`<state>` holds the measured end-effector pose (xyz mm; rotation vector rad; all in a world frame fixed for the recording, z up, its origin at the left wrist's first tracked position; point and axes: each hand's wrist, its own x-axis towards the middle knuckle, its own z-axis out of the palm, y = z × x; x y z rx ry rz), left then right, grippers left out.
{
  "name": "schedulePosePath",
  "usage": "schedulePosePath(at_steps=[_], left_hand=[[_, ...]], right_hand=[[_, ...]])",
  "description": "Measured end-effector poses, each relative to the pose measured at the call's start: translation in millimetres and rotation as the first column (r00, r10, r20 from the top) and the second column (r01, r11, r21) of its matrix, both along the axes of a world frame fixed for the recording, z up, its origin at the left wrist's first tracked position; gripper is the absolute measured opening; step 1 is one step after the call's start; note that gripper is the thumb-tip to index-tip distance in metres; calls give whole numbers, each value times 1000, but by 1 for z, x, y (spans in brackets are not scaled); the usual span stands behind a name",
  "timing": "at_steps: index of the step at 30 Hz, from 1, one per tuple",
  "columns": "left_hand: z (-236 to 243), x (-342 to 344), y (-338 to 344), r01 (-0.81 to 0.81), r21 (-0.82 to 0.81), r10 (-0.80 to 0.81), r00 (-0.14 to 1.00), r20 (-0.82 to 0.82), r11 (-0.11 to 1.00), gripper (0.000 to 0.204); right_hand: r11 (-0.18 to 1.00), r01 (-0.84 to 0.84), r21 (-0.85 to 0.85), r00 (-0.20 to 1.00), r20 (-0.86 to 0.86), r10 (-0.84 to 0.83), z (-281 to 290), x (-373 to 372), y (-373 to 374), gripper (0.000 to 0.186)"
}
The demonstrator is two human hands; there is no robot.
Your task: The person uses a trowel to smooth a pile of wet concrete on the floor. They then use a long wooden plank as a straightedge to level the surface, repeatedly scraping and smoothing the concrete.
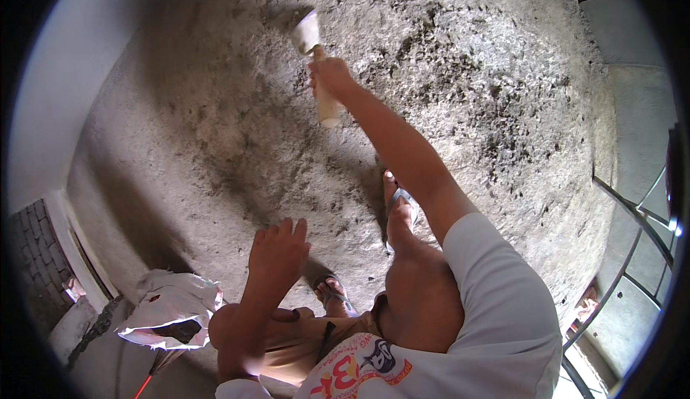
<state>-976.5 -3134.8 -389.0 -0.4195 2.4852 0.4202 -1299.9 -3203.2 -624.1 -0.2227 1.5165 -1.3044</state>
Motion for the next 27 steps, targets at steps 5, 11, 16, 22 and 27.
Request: schedulePosePath(at_steps=[5, 11, 16, 22, 27], left_hand=[[0, 8, -5, -16, -13, 16, 1000, 2, 1000, 43], [-16, 15, -9, 4, -14, -3, 996, 91, 1000, 42], [-9, -10, -4, 69, -29, -70, 997, -40, 997, 41], [-5, -31, -5, 63, 91, -55, 995, -88, 994, 39], [-7, -37, -22, -56, 95, 54, 998, 24, 994, 36]], right_hand=[[819, 536, 207, 826, 70, -559, 25, -21, 18, 37], [955, 284, 84, 959, -8, -284, 26, 21, 8, 26], [969, 245, 37, 948, 200, -247, 28, 21, -32, 38], [823, 520, 228, 850, -44, -525, 31, 0, -41, 47], [943, 318, 98, 925, 188, -331, 30, 28, -41, 41]])
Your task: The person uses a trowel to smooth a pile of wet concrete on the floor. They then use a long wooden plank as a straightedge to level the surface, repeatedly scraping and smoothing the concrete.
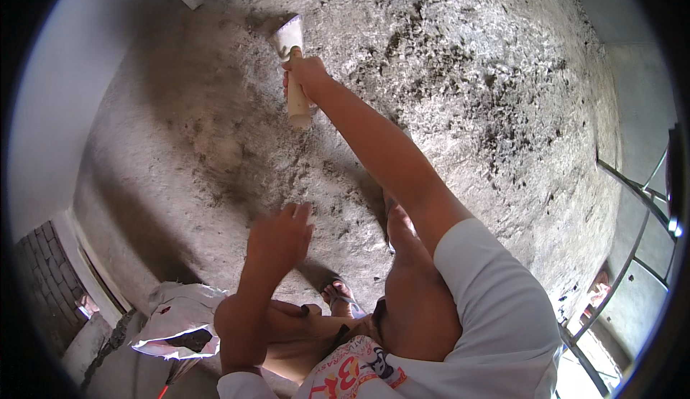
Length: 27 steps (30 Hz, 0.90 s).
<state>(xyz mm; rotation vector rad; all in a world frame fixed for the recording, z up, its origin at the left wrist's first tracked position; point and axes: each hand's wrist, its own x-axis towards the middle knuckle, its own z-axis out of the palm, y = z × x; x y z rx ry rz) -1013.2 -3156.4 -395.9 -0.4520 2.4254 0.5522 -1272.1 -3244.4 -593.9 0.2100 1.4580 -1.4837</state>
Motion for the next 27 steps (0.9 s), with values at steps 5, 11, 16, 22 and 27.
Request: schedulePosePath(at_steps=[5, 11, 16, 22, 27], left_hand=[[-25, -53, -1, -290, 325, 413, 804, -428, 900, 39], [-78, -45, -41, -313, -175, 164, 807, -567, 934, 55], [-94, -90, -10, -668, 708, 843, 500, 198, 230, 50], [-124, -104, -42, -753, 598, 922, 383, 63, 272, 40], [-139, -131, -122, -699, 156, 716, 676, -173, 698, 35]], right_hand=[[901, 366, 231, 885, -384, -261, -108, -50, 47, 45], [994, 92, -61, 963, -247, -104, 20, 66, 75, 52], [978, -147, -148, 928, -362, 85, 35, 80, 112, 58], [860, -506, -64, 724, -573, 383, 19, 52, 185, 36], [830, -553, 63, 624, -630, 463, 0, 82, 243, 33]])
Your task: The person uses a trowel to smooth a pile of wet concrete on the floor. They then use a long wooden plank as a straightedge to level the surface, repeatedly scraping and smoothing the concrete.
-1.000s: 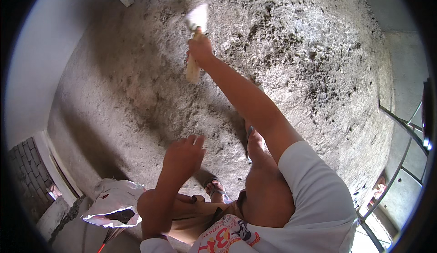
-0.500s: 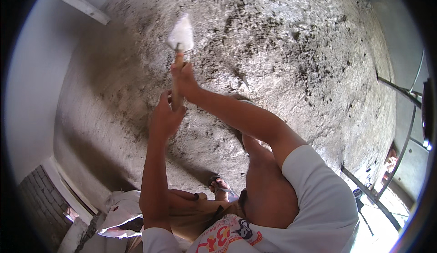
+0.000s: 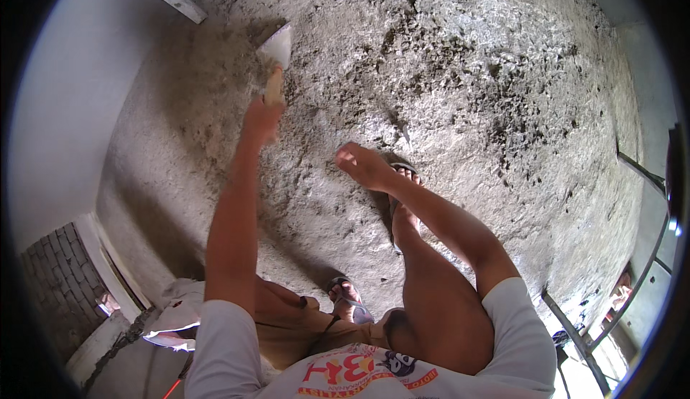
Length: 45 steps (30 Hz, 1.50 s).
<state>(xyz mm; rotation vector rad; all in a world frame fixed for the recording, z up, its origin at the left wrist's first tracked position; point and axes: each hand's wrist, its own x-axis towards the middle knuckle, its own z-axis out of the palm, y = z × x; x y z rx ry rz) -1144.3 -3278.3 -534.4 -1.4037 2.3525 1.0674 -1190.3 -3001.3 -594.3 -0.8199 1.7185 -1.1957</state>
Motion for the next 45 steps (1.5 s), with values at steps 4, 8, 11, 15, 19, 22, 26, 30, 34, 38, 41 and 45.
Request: schedulePosePath(at_steps=[4, 8, 11, 15, 19, 22, 26, 30, 34, 38, 41, 45], left_hand=[[15, -33, -16, -12, 161, 13, 1000, -1, 987, 36], [21, -28, -20, 111, 78, -112, 994, 9, 991, 40], [37, -26, -28, 252, 88, -259, 963, 78, 964, 45], [54, -41, -15, 171, 183, -180, 983, 35, 968, 49], [23, -35, -35, 106, 142, -104, 994, -25, 984, 54], [31, -47, -34, 294, 146, -292, 956, -38, 944, 55], [13, -52, -28, 133, 39, -125, 979, -161, 990, 53], [-6, -50, -27, 273, -62, -272, 962, 33, 960, 54], [16, -49, 16, 311, 65, -307, 949, -71, 948, 57], [8, -9, 42, -24, 49, 34, 975, -220, 999, 54], [40, 1, 49, -315, 285, 361, 924, -126, 905, 48], [30, 60, 20, -467, 163, 491, 855, -165, 869, 45]], right_hand=[[999, 13, 48, 999, 35, -15, -16, 15, 21, 26], [998, -59, 33, 998, 6, 59, -20, 20, 25, 24], [992, -120, 43, 993, 5, 120, -18, 25, 21, 24], [991, -130, 42, 991, -16, 131, -23, 30, 20, 24], [985, -168, 34, 986, 28, 167, -20, 44, 15, 23], [971, -205, 126, 978, -15, 208, -27, 31, 29, 22], [971, -209, 116, 972, -85, 219, -33, 30, 30, 22], [971, -221, 92, 974, -32, 224, -30, 37, 18, 22], [964, -251, 91, 968, -7, 253, -27, 36, 10, 22], [981, -191, 31, 978, 95, 187, -37, 40, -16, 26], [995, -70, 69, 963, 266, 50, -52, 24, -32, 28], [980, -112, 165, 884, 467, 23, -19, 8, -80, 34]])
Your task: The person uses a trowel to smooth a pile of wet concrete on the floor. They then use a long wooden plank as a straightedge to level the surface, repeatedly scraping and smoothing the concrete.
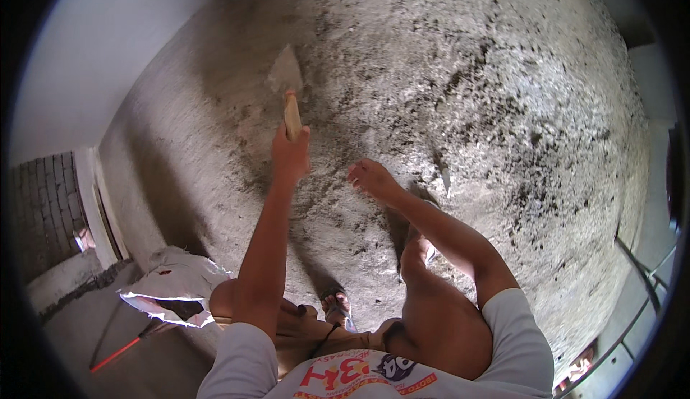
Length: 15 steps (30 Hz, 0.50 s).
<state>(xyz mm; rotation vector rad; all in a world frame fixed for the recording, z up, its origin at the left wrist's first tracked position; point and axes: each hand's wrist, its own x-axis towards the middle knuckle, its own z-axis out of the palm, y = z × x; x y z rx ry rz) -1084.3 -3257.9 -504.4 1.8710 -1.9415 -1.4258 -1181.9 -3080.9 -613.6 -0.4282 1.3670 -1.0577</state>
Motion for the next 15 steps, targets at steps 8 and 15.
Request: schedulePosePath(at_steps=[8, 15], left_hand=[[-22, 20, 84, -124, -206, 124, 992, -14, 971, 62], [-55, 53, 86, -257, -295, 236, 966, -106, 920, 68]], right_hand=[[941, -333, 59, 943, 6, 333, 23, -10, -97, 60], [750, -644, -149, 764, -77, 641, 25, -12, -113, 53]])
